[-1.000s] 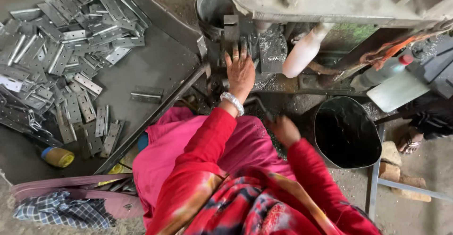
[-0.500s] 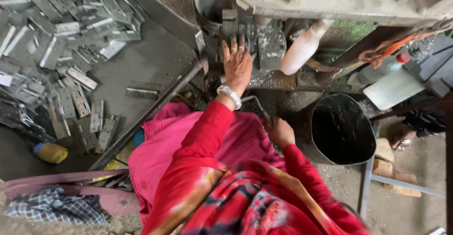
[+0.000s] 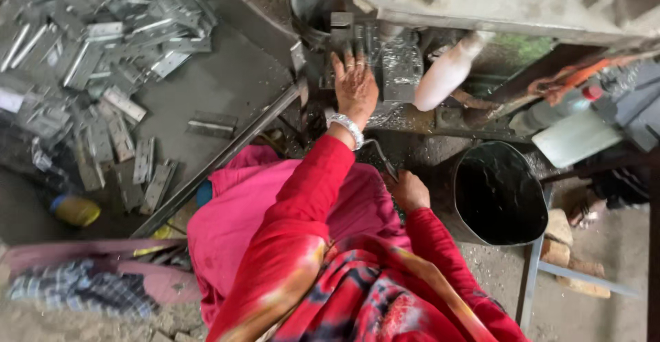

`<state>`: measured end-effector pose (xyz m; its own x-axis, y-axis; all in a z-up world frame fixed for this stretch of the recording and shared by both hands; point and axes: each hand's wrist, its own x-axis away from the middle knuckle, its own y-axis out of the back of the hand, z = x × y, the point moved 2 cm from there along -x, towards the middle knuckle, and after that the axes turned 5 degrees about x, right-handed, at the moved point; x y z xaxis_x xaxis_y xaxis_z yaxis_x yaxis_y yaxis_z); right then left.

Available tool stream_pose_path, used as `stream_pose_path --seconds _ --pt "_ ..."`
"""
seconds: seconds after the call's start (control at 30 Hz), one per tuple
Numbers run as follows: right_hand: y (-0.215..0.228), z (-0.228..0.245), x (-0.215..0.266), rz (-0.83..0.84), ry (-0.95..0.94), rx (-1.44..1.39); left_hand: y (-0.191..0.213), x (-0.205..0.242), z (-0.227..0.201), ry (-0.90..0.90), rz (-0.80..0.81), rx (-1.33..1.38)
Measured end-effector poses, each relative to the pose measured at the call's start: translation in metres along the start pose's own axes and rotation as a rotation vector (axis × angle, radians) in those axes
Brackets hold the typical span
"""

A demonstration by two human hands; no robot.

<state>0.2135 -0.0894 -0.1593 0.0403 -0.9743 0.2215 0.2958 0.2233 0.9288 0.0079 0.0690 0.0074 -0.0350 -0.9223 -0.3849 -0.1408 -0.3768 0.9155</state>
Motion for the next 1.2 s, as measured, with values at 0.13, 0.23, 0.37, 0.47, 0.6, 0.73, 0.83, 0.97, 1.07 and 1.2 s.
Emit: stream_pose_path --seconds 0.13,0.23,0.37,0.47,0.6,0.73,0.83,0.97,1.07,1.2 --pt "-0.001 -0.005 0.005 -0.032 0.149 0.170 0.026 0.030 -0.001 0.005 -0.081 0.107" --pt "0.048 0.011 0.010 -0.309 0.129 0.118 0.064 0.067 0.036 -0.083 -0.268 0.386" --pt "0.122 0.048 0.035 -0.612 0.266 -0.193 0.098 0.116 0.149 0.059 -0.107 0.138" --pt "0.163 0.077 0.034 -0.703 0.333 0.020 0.098 0.145 0.250 0.247 0.148 -0.007" --pt "0.186 0.096 0.038 -0.599 0.270 -0.049 0.076 0.146 0.304 0.221 0.174 0.050" --pt "0.184 0.098 0.046 -0.624 0.273 0.053 0.054 0.131 0.315 0.315 0.187 0.173" --pt "0.184 0.101 0.042 -0.645 0.277 0.111 0.055 0.125 0.310 0.372 0.166 0.242" --pt "0.180 0.104 0.043 -0.599 0.219 0.124 0.070 0.126 0.271 0.380 0.144 0.192" --pt "0.181 0.108 0.041 -0.583 0.181 0.079 0.086 0.091 0.215 0.224 0.125 0.281" --pt "0.180 0.111 0.045 -0.545 0.172 0.011 0.065 0.042 0.097 0.122 0.066 0.819"
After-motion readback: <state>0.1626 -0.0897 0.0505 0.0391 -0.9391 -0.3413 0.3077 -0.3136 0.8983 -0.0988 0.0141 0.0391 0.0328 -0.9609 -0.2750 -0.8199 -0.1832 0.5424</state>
